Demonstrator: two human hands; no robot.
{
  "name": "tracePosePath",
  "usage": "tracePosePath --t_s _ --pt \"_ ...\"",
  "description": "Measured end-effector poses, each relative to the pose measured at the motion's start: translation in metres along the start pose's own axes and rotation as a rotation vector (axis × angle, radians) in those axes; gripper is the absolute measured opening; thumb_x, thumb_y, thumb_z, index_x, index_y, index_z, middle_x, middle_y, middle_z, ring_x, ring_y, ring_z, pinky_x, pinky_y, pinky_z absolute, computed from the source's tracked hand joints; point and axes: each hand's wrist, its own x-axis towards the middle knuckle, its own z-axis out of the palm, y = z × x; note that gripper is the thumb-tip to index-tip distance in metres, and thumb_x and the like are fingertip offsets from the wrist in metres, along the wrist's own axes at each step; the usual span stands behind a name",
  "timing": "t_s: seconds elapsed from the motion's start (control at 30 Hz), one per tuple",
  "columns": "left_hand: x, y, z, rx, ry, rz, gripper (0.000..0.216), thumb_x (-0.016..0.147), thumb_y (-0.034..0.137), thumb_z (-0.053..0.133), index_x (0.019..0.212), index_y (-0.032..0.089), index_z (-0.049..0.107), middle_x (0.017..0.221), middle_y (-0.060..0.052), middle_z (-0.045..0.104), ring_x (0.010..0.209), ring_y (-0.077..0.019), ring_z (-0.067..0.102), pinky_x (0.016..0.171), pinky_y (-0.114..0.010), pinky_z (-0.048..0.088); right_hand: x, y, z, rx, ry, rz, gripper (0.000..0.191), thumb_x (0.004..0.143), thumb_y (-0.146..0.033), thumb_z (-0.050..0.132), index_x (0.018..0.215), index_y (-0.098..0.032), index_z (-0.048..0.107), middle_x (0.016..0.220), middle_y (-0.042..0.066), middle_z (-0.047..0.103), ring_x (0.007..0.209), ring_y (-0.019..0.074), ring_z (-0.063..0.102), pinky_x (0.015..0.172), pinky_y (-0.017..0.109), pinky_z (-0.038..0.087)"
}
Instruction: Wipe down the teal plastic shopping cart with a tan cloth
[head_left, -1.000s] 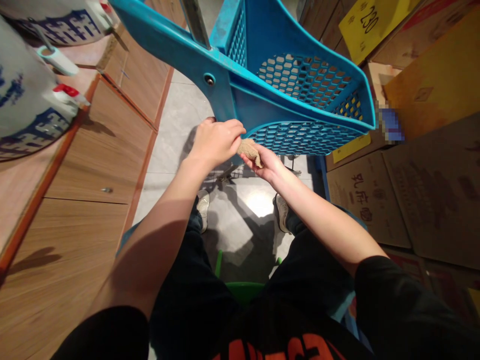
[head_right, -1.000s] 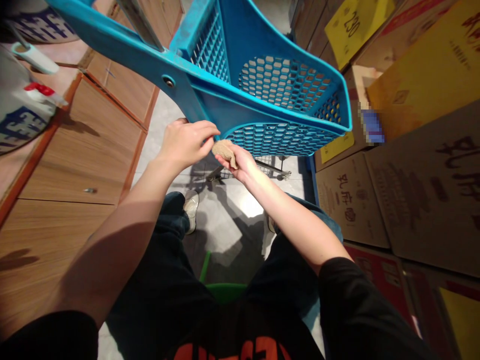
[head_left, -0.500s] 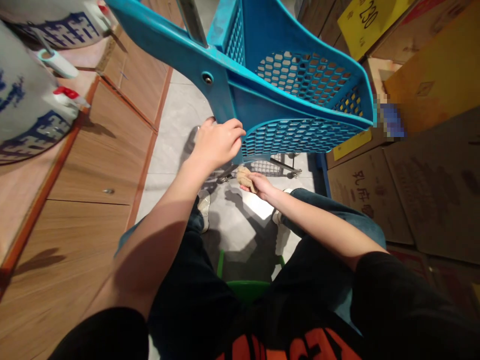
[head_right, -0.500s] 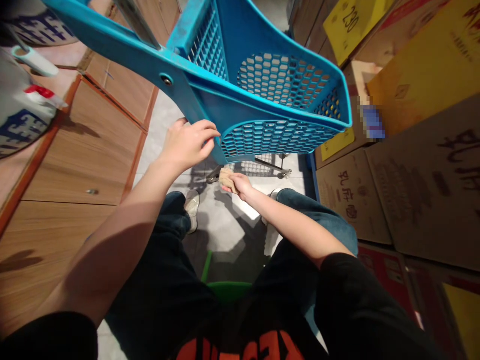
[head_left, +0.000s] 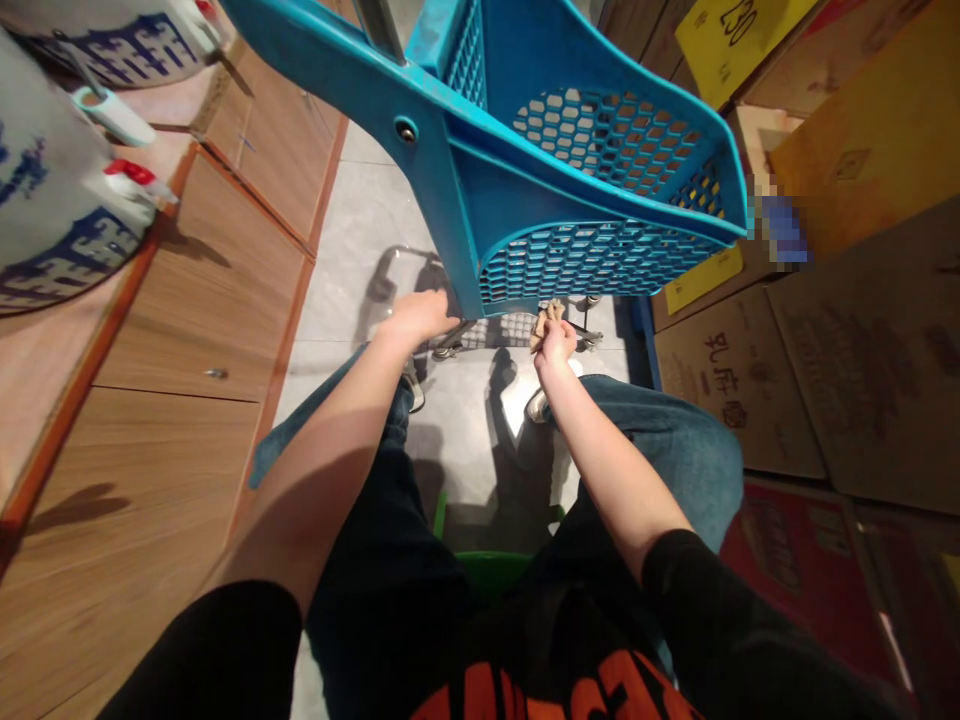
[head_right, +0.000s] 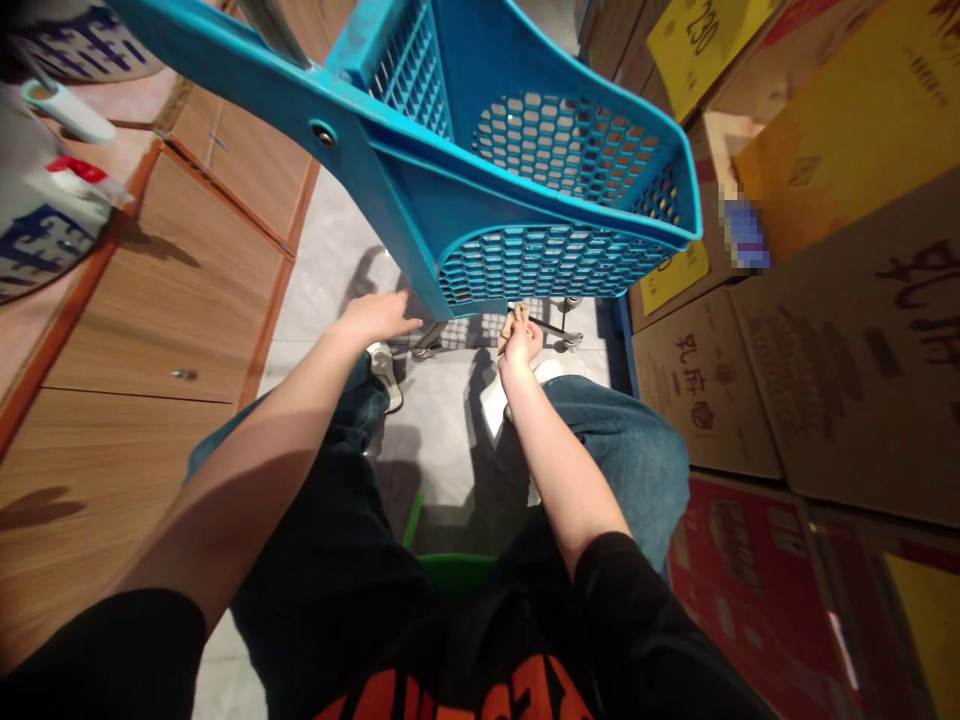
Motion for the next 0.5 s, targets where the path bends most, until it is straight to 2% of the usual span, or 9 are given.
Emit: tracePosePath --t_s 0.07,0.17,0.23,0.3,0.4,0.47,0.5 --pt "0.015 -0.001 0.012 -0.150 0.103 0.000 0.060 0.102 0.038 0.065 0.152 0.007 0.063 0.141 -0.027 0.077 0.128 -0.0415 0.076 0.103 -0.044 0.062 0.003 0.002 0.005 0.001 0.020 -0.010 0.020 0.081 -0.014 0.065 0.090 -0.026 0.051 0.084 -0.006 0.067 0.077 0.0113 0.070 0.073 0.020 0.061" --pt "0.034 -0.001 0.026 -0.339 0.150 -0.008 0.037 0.103 0.032 0.066 0.128 0.007 0.077 0.130 -0.025 0.081 0.121 -0.0386 0.079 0.102 -0.038 0.062 0.000 0.006 0.016 0.004 0.026 -0.026 0.020 0.081 -0.016 0.066 0.092 -0.026 0.053 0.087 -0.004 0.069 0.084 0.0132 0.074 0.079 0.023 0.064" --pt "0.040 0.001 0.034 -0.402 0.173 -0.016 0.032 0.103 0.029 0.068 0.123 0.007 0.078 0.131 -0.026 0.081 0.125 -0.0397 0.078 0.105 -0.040 0.061 -0.004 0.010 0.023 -0.002 0.017 -0.048 0.021 0.080 -0.017 0.068 0.090 -0.026 0.053 0.091 -0.003 0.070 0.089 0.0137 0.075 0.085 0.024 0.064" --pt "0.043 0.003 0.041 -0.441 0.190 -0.037 0.033 0.105 0.028 0.067 0.128 0.006 0.075 0.131 -0.027 0.080 0.127 -0.0407 0.077 0.107 -0.043 0.060 -0.010 0.014 0.029 -0.027 0.000 -0.093 0.021 0.079 -0.018 0.069 0.087 -0.026 0.052 0.094 -0.002 0.072 0.093 0.0139 0.075 0.091 0.025 0.063" --pt "0.043 0.004 0.056 -0.535 0.217 -0.045 0.047 0.105 0.021 0.067 0.148 0.004 0.060 0.133 -0.027 0.080 0.126 -0.0370 0.078 0.107 -0.042 0.060 -0.023 0.024 0.035 -0.092 -0.044 -0.160 0.021 0.078 -0.020 0.071 0.082 -0.026 0.052 0.093 -0.002 0.072 0.096 0.0153 0.073 0.095 0.027 0.062" --pt "0.044 0.004 0.067 -0.630 0.230 -0.037 0.051 0.107 0.019 0.063 0.154 0.003 0.052 0.138 -0.027 0.078 0.129 -0.0335 0.078 0.107 -0.038 0.060 -0.032 0.032 0.039 -0.130 -0.139 -0.140 0.023 0.075 -0.018 0.074 0.078 -0.025 0.052 0.087 -0.003 0.069 0.095 0.0160 0.072 0.096 0.028 0.061" --pt "0.045 0.003 0.073 -0.679 0.233 -0.031 0.049 0.109 0.020 0.062 0.154 0.005 0.051 0.138 -0.026 0.079 0.129 -0.0317 0.078 0.106 -0.037 0.061 -0.036 0.035 0.040 -0.145 -0.240 -0.101 0.024 0.073 -0.017 0.075 0.077 -0.025 0.053 0.086 -0.004 0.069 0.096 0.0159 0.071 0.097 0.027 0.060"
